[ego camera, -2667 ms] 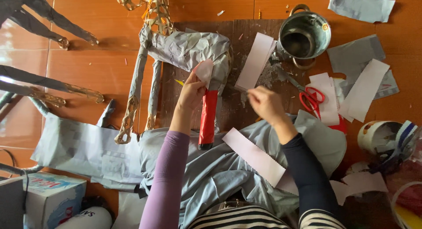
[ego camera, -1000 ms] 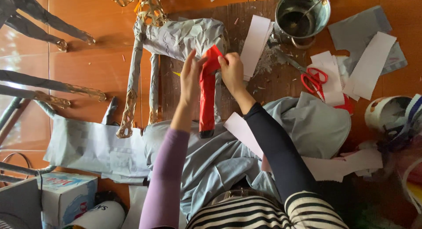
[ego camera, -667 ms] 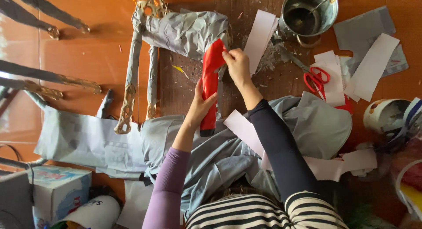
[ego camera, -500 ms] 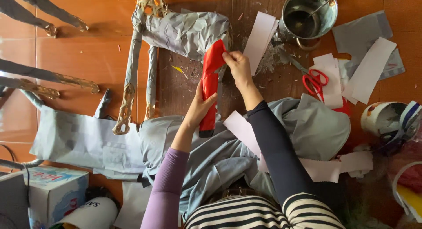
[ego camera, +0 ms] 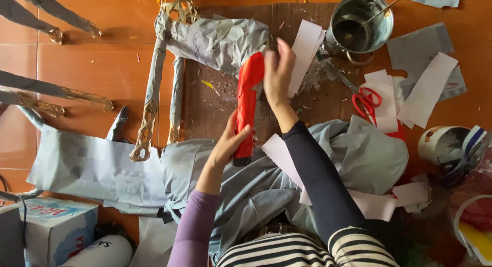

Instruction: Wrapping a paper-mache figure with red and white paper strips using glue.

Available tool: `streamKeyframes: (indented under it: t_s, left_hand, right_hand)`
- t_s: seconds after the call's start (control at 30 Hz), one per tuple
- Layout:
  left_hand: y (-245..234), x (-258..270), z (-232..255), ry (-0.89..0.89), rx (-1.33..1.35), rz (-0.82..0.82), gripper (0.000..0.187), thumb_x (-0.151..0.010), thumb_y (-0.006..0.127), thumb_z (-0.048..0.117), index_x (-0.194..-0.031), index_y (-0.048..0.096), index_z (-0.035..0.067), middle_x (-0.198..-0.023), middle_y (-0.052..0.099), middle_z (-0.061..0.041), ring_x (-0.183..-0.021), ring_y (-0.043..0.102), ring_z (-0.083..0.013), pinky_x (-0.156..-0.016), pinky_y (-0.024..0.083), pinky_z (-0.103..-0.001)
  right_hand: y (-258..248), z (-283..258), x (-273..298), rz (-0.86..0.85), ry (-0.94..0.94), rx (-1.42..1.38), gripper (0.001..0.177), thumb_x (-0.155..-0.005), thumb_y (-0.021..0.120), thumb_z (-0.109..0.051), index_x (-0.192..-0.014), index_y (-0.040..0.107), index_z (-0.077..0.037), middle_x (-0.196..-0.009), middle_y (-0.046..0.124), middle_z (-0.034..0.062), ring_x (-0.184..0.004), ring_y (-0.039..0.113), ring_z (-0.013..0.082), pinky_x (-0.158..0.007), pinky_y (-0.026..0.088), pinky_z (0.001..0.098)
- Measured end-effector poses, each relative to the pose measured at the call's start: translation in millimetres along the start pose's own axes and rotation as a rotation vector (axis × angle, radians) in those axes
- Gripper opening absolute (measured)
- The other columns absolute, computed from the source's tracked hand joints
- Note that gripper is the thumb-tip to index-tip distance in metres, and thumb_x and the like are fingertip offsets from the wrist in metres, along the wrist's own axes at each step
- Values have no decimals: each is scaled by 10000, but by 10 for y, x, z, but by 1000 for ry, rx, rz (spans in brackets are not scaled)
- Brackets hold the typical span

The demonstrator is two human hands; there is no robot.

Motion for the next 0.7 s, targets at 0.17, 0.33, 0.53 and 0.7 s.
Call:
streamKeyframes:
  t_s: [0.17, 0.33, 0.53, 0.7]
  left_hand:
    - [56, 185, -161, -82, 111, -32, 771, -951, 678, 200, -1589, 248, 163, -1031, 626, -110, -801, 665, -201, -657, 598, -386]
    - [30, 194, -162, -100, 83, -23, 645, -971, 676, 179, -1548, 388, 147, -1055, 613, -43, -869, 618, -143, -714, 561, -320]
    - [-130, 69, -344, -106, -5, -54, 505, -960, 648, 178, -1435, 495, 98, -998, 623, -32, -823, 617, -143, -678, 557, -330]
    - [-158, 93, -249, 32, -2, -47, 579, -1013, 635, 244, -1528, 410, 106, -1037, 616, -87, -853, 629, -198, -711, 555, -357]
  right_hand:
    - [640, 245, -325, -60, -46, 183, 536, -1083, 559, -374, -1489, 472, -34, -1487, 451, 220, -1390, 465, 361, -1170, 383, 473]
    - [844, 979, -389, -6, 267, 42, 578, -1038, 537, -392, -1459, 470, -3, -1503, 450, 256, -1385, 458, 386, -1154, 371, 473]
    - [702, 843, -471, 114, 218, 12, 435, -969, 506, -408, -1001, 594, 17, -962, 653, 271, -942, 635, 416, -835, 474, 543]
    - [705, 1082, -321, 427, 78, 80, 437, -1036, 486, -387, -1152, 624, 11, -1095, 658, 281, -1046, 598, 483, -902, 467, 547]
Point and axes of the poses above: each hand's wrist, its own x-axis away from the middle knuckle, its own y-axis out of the palm, z = x × y, the point moved 8 cm from there along -x, towards the middle knuckle
